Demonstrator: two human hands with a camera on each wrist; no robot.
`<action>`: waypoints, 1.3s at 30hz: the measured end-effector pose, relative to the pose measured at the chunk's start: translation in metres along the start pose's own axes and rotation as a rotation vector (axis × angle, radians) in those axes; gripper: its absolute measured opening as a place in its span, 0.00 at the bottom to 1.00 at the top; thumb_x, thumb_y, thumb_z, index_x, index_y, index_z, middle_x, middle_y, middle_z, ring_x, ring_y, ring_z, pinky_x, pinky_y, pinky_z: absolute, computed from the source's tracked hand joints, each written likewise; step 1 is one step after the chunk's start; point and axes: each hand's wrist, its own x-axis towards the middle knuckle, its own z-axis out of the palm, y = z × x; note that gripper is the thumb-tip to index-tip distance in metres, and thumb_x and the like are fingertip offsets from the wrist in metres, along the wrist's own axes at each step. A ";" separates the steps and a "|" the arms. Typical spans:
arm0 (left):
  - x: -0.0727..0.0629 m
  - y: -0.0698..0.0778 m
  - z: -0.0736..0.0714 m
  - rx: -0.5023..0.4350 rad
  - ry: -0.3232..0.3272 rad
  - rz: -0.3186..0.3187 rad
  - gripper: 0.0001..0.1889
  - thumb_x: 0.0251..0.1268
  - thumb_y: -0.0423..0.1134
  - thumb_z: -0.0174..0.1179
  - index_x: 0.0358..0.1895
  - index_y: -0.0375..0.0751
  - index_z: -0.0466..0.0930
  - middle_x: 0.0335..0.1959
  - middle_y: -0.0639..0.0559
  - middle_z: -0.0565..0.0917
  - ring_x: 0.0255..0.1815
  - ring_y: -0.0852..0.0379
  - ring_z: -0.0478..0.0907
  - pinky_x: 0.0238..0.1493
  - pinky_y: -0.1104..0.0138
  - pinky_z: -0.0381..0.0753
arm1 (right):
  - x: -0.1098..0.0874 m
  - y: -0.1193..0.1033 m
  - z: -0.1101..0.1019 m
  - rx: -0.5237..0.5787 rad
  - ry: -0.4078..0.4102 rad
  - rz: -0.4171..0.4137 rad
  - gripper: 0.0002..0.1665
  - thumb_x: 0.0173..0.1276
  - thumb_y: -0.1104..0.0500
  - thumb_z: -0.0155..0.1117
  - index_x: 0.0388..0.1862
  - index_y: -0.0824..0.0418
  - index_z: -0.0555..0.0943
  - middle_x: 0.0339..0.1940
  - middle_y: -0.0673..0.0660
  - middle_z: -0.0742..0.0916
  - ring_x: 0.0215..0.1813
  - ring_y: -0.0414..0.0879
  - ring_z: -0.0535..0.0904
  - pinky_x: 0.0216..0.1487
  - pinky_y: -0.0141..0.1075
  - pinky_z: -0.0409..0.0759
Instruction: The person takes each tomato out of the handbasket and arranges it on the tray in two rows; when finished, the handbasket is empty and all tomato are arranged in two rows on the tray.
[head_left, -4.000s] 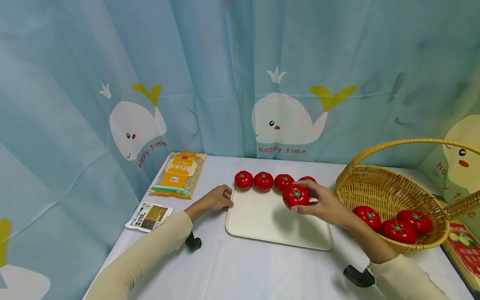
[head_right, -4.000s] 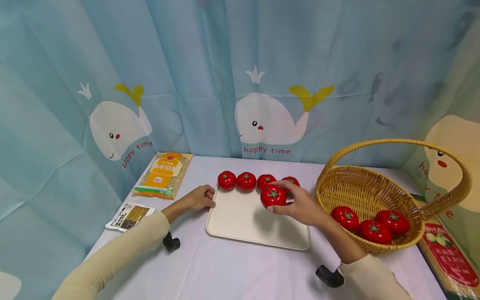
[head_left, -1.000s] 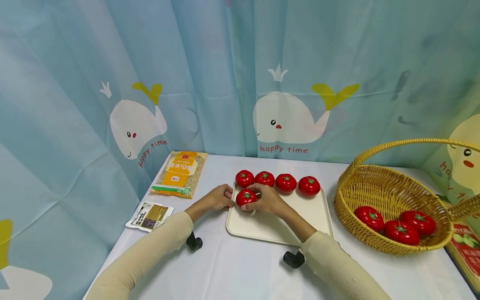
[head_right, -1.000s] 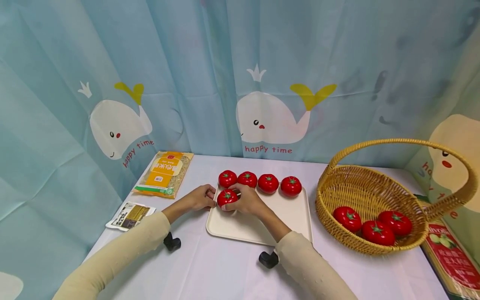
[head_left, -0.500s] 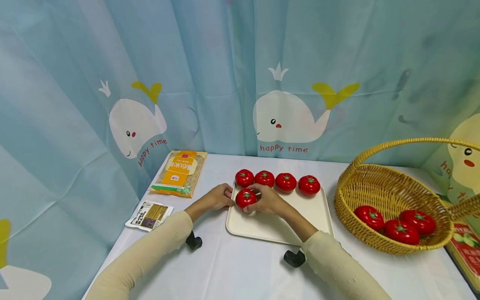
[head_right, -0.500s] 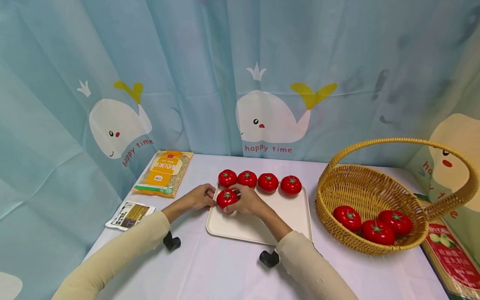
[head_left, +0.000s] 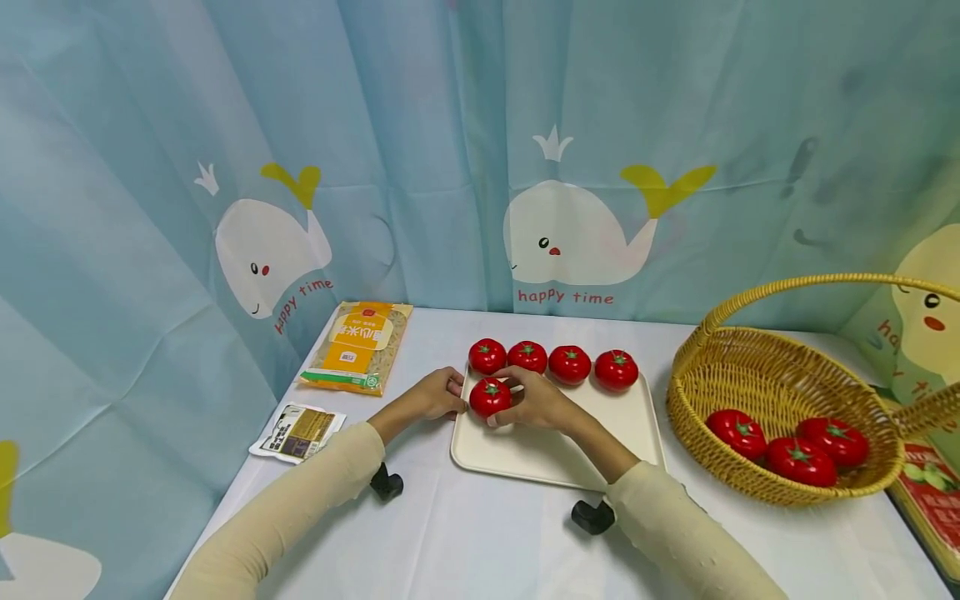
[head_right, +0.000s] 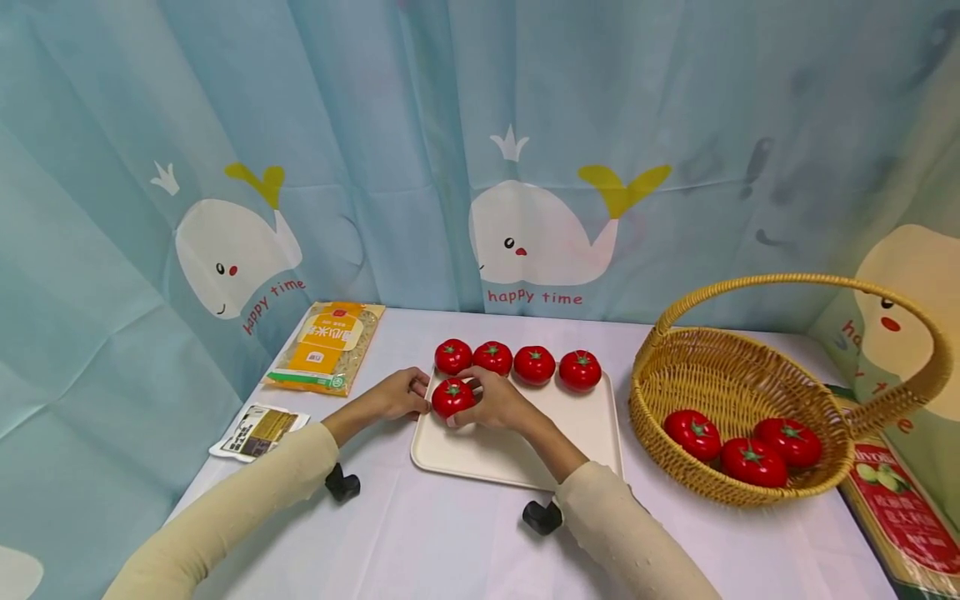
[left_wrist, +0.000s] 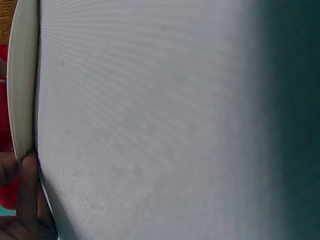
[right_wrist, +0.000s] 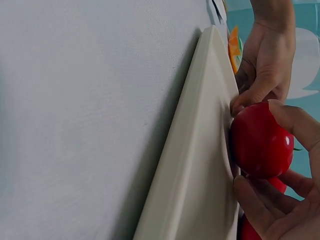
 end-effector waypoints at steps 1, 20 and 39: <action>0.000 0.000 0.000 -0.002 0.000 0.001 0.22 0.57 0.25 0.65 0.55 0.30 0.71 0.37 0.47 0.75 0.32 0.57 0.76 0.33 0.69 0.87 | -0.001 0.001 -0.001 0.004 -0.003 0.000 0.47 0.51 0.54 0.83 0.68 0.64 0.72 0.59 0.64 0.83 0.60 0.60 0.81 0.60 0.49 0.83; 0.001 0.001 0.001 0.021 -0.003 0.000 0.20 0.58 0.26 0.66 0.54 0.31 0.72 0.36 0.47 0.76 0.33 0.57 0.77 0.33 0.69 0.87 | -0.052 0.002 -0.055 -0.020 0.069 -0.087 0.45 0.54 0.52 0.81 0.68 0.67 0.72 0.61 0.66 0.82 0.58 0.61 0.81 0.59 0.55 0.83; -0.001 0.000 0.001 -0.012 -0.009 0.007 0.21 0.58 0.24 0.66 0.54 0.30 0.72 0.36 0.47 0.78 0.31 0.57 0.78 0.32 0.69 0.87 | -0.152 0.020 -0.137 -0.117 0.277 -0.049 0.41 0.61 0.56 0.77 0.69 0.65 0.69 0.64 0.67 0.78 0.59 0.60 0.80 0.47 0.32 0.86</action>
